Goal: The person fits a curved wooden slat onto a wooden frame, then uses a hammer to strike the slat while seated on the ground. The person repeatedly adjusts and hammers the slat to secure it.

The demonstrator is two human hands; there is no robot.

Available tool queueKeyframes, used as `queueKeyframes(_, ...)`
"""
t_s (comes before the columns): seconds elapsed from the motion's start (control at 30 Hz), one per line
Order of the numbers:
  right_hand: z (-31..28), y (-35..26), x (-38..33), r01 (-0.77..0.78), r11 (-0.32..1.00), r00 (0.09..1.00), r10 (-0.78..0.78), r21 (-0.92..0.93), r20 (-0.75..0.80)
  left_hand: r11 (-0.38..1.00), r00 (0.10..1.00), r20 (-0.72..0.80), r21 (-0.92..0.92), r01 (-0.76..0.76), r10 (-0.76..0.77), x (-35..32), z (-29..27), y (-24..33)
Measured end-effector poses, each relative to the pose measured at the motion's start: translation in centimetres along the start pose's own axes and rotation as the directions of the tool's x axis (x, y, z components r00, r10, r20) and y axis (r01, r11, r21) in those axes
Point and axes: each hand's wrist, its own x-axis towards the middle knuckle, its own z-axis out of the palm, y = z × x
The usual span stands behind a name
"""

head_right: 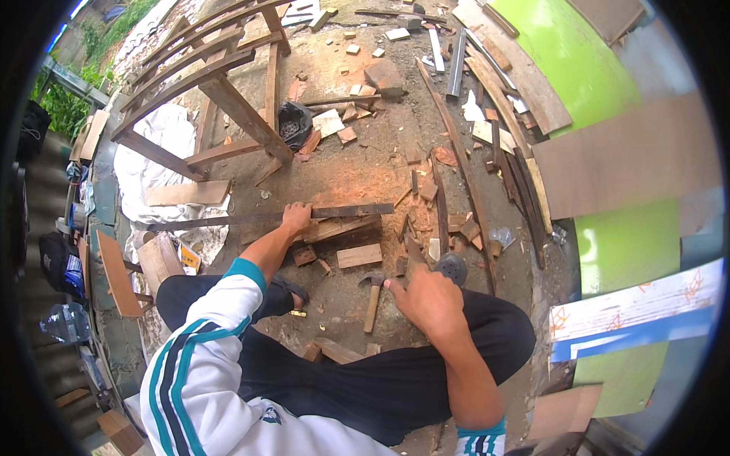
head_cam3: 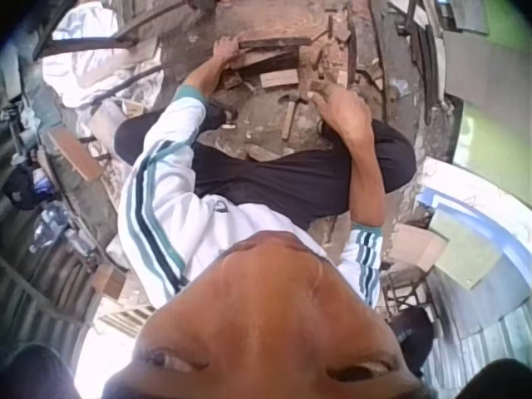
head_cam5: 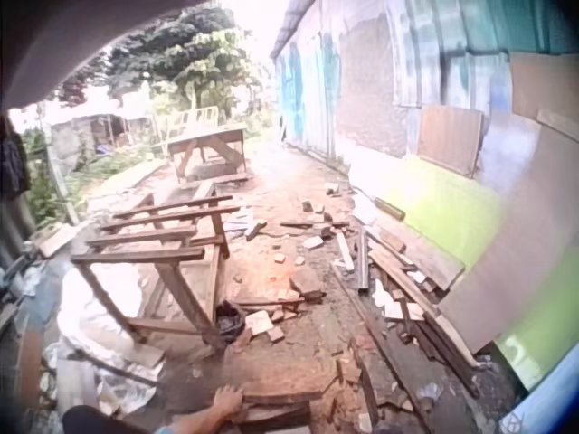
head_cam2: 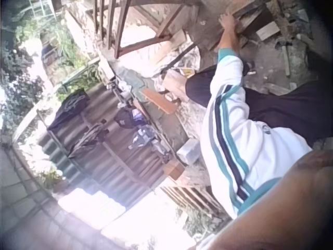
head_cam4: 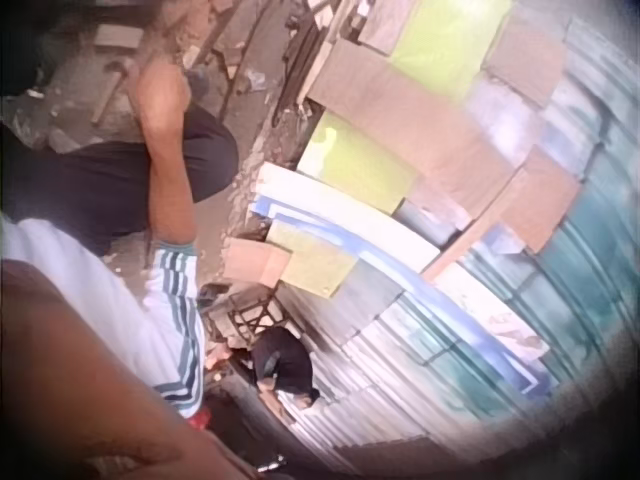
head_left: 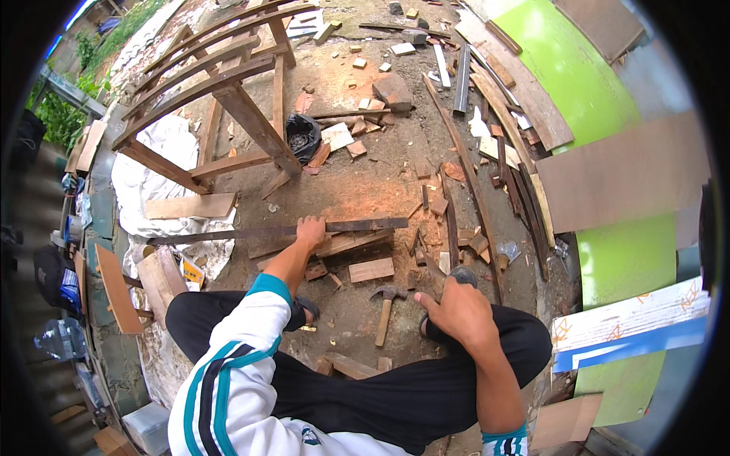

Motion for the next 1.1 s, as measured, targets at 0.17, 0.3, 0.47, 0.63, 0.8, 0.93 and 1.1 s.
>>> queueKeyframes(0.17,3.4,-1.7,1.6,0.045,0.999,0.999,-0.045,0.009,0.001,0.977,0.971,-0.105,0.010,-0.213,0.213,-1.5,1.1,-2.2)
queueKeyframes(0.3,5.5,-1.2,3.1,0.077,0.993,0.997,-0.078,-0.094,-0.007,0.907,0.866,-0.271,0.092,-0.412,0.421,-2.9,-1.7,-2.1)
queueKeyframes(0.47,6.4,-3.3,5.6,0.093,0.981,0.996,-0.094,-0.171,0.003,0.833,0.636,-0.600,0.096,-0.545,0.485,-3.3,-14.3,-4.3)
queueKeyframes(0.63,7.7,-3.1,9.2,0.071,0.977,0.993,-0.089,-0.203,-0.079,0.873,0.395,-0.845,0.159,-0.461,0.362,-7.3,-33.4,-4.0)
queueKeyframes(0.8,8.3,-3.5,12.2,0.076,0.982,0.972,-0.112,-0.173,-0.207,0.941,0.092,-0.992,0.052,-0.336,0.087,-17.3,-50.3,-7.7)
queueKeyframes(0.93,8.8,-5.2,13.6,0.031,0.990,0.999,-0.035,-0.137,-0.033,0.991,-0.249,-0.963,-0.079,-0.108,-0.104,-27.3,-58.6,-14.1)
queueKeyframes(1.1,11.9,-5.2,17.1,0.114,0.956,0.993,-0.120,-0.269,-0.004,0.972,-0.596,-0.769,-0.218,-0.093,-0.230,-40.7,-59.1,-21.9)
